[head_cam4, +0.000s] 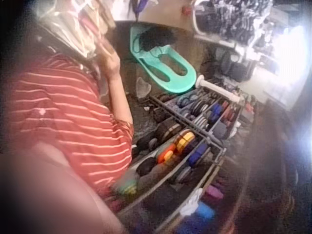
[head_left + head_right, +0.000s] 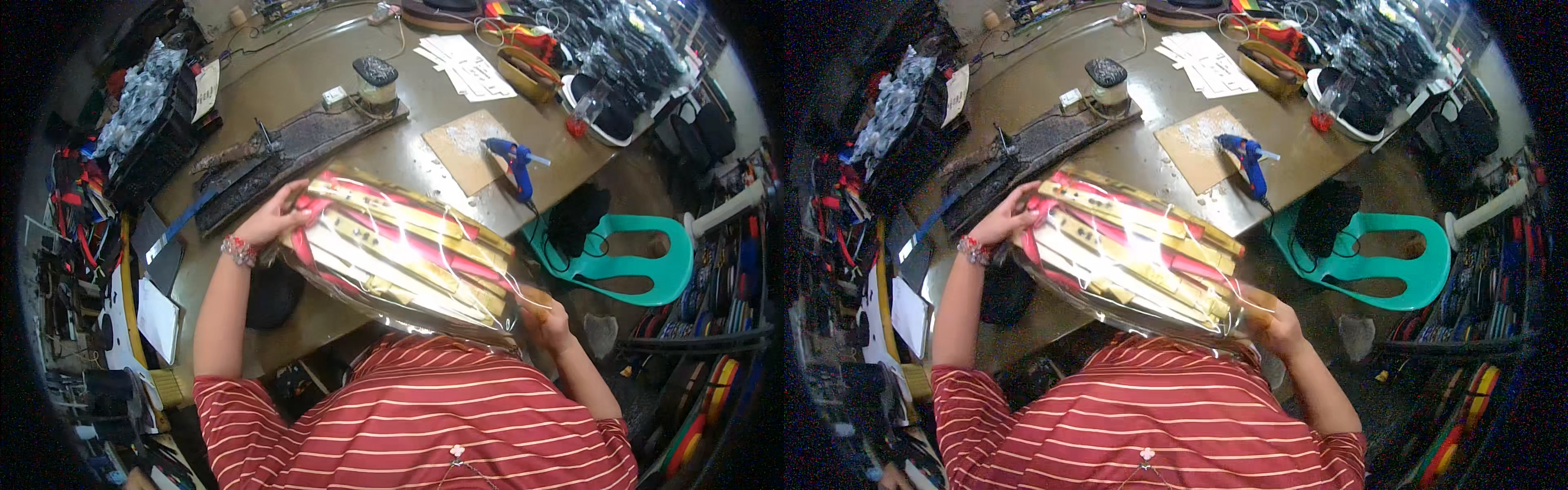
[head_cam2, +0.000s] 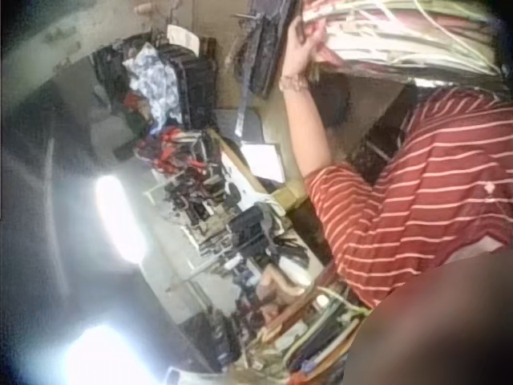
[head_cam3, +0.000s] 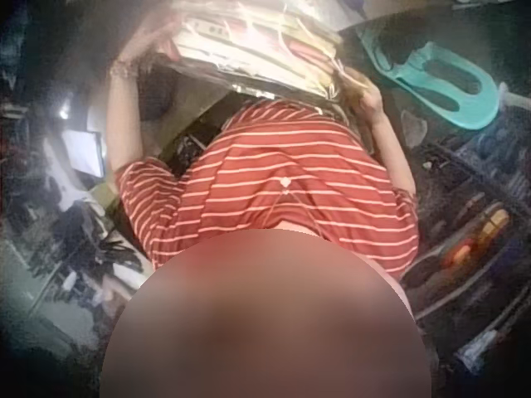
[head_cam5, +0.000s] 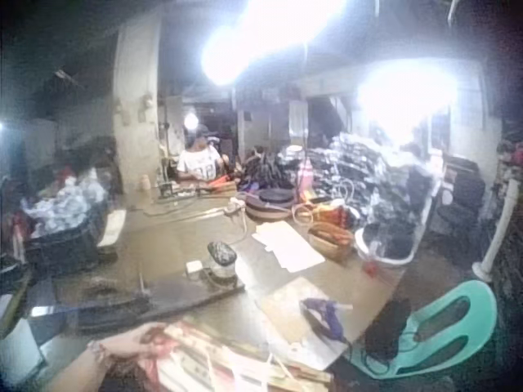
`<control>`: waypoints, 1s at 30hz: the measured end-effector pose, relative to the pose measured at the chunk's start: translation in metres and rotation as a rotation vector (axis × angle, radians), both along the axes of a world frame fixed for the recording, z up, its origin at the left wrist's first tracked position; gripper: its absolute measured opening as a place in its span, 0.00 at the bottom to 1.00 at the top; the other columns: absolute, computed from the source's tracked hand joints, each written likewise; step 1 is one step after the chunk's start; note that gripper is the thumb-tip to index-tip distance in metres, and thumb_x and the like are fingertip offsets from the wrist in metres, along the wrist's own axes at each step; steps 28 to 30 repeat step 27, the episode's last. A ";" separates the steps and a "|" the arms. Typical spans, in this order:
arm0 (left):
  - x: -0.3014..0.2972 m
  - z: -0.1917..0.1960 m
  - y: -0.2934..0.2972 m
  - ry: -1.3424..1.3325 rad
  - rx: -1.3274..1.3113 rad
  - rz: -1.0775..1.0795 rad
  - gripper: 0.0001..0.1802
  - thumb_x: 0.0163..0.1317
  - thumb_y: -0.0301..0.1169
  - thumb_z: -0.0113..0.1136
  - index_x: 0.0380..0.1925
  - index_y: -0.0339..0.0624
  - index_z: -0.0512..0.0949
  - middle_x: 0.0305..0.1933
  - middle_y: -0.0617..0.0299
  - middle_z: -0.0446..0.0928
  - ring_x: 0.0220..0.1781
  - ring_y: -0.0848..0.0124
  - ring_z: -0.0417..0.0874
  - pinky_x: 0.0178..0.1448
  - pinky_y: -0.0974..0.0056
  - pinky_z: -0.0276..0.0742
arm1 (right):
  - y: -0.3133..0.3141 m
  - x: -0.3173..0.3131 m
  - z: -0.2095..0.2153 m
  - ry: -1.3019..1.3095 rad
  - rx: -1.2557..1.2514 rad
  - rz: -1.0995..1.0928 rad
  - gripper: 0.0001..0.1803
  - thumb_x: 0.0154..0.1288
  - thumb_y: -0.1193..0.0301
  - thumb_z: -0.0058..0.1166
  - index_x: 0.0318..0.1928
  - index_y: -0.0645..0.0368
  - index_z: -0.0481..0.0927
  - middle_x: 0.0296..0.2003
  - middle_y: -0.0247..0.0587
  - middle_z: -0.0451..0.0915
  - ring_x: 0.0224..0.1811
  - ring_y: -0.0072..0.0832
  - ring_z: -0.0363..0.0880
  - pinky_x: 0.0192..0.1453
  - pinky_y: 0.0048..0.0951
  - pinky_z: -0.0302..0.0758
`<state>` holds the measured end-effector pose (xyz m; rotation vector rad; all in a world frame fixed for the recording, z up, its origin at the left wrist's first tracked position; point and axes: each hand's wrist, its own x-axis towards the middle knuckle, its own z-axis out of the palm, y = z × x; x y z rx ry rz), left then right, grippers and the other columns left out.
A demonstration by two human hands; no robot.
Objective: The person cuts a dark gray sheet with red-handled scissors, then places paper templates on the sheet and traces their outlines with a pencil. The person then flips the sheet and continues tracing on the other side.
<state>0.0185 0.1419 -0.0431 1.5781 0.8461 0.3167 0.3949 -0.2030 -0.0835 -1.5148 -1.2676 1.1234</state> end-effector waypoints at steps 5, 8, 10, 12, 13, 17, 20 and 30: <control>0.010 -0.008 0.014 0.132 0.242 -0.008 0.28 0.57 0.28 0.47 0.61 0.37 0.63 0.54 0.58 0.72 0.51 0.69 0.75 0.55 0.67 0.71 | 0.026 0.004 -0.002 -0.788 0.464 0.371 0.30 0.65 0.55 0.49 0.62 0.60 0.66 0.64 0.56 0.60 0.66 0.53 0.59 0.67 0.45 0.60; 0.013 -0.015 0.003 0.145 0.314 0.159 0.21 0.64 0.31 0.44 0.56 0.39 0.69 0.48 0.58 0.76 0.46 0.72 0.76 0.51 0.68 0.71 | 0.048 -0.005 0.005 -0.741 0.426 0.372 0.35 0.65 0.49 0.45 0.64 0.59 0.63 0.64 0.58 0.60 0.67 0.54 0.58 0.69 0.47 0.55; 0.021 -0.024 -0.004 0.171 0.429 0.316 0.18 0.69 0.34 0.43 0.55 0.38 0.70 0.45 0.63 0.75 0.42 0.77 0.74 0.49 0.71 0.71 | 0.076 -0.005 0.013 -0.812 0.491 0.332 0.37 0.65 0.48 0.43 0.65 0.60 0.60 0.63 0.59 0.61 0.67 0.52 0.59 0.69 0.45 0.54; 0.024 -0.029 -0.018 0.098 0.441 0.475 0.16 0.70 0.36 0.46 0.51 0.38 0.74 0.43 0.63 0.77 0.41 0.78 0.75 0.48 0.71 0.72 | 0.093 -0.003 0.027 -0.833 0.345 0.338 0.37 0.64 0.52 0.45 0.66 0.64 0.57 0.60 0.60 0.64 0.63 0.52 0.63 0.67 0.45 0.58; 0.025 -0.030 -0.022 0.080 0.442 0.501 0.15 0.69 0.33 0.48 0.50 0.38 0.74 0.44 0.62 0.78 0.42 0.78 0.76 0.48 0.71 0.72 | 0.100 -0.006 0.032 -0.852 0.386 0.292 0.37 0.62 0.54 0.48 0.65 0.64 0.57 0.60 0.60 0.64 0.62 0.53 0.64 0.66 0.45 0.60; 0.030 -0.029 -0.031 -0.078 0.456 0.601 0.14 0.66 0.27 0.51 0.51 0.37 0.72 0.47 0.60 0.78 0.47 0.76 0.78 0.51 0.70 0.73 | 0.121 -0.014 0.046 -0.842 0.470 0.596 0.39 0.57 0.56 0.56 0.65 0.59 0.59 0.61 0.58 0.64 0.67 0.50 0.58 0.68 0.47 0.59; 0.035 -0.030 -0.031 -0.131 0.452 0.599 0.14 0.66 0.25 0.50 0.51 0.37 0.71 0.50 0.60 0.76 0.50 0.74 0.77 0.54 0.69 0.72 | 0.127 -0.026 0.044 -0.890 0.410 0.616 0.40 0.58 0.51 0.54 0.65 0.59 0.59 0.64 0.58 0.60 0.69 0.51 0.53 0.70 0.49 0.54; 0.037 -0.049 -0.015 -0.049 0.306 0.511 0.14 0.66 0.28 0.50 0.51 0.38 0.71 0.48 0.54 0.78 0.52 0.69 0.79 0.53 0.67 0.73 | 0.125 -0.032 0.031 -0.623 0.361 0.661 0.41 0.59 0.49 0.54 0.68 0.51 0.56 0.68 0.54 0.54 0.70 0.51 0.51 0.73 0.48 0.47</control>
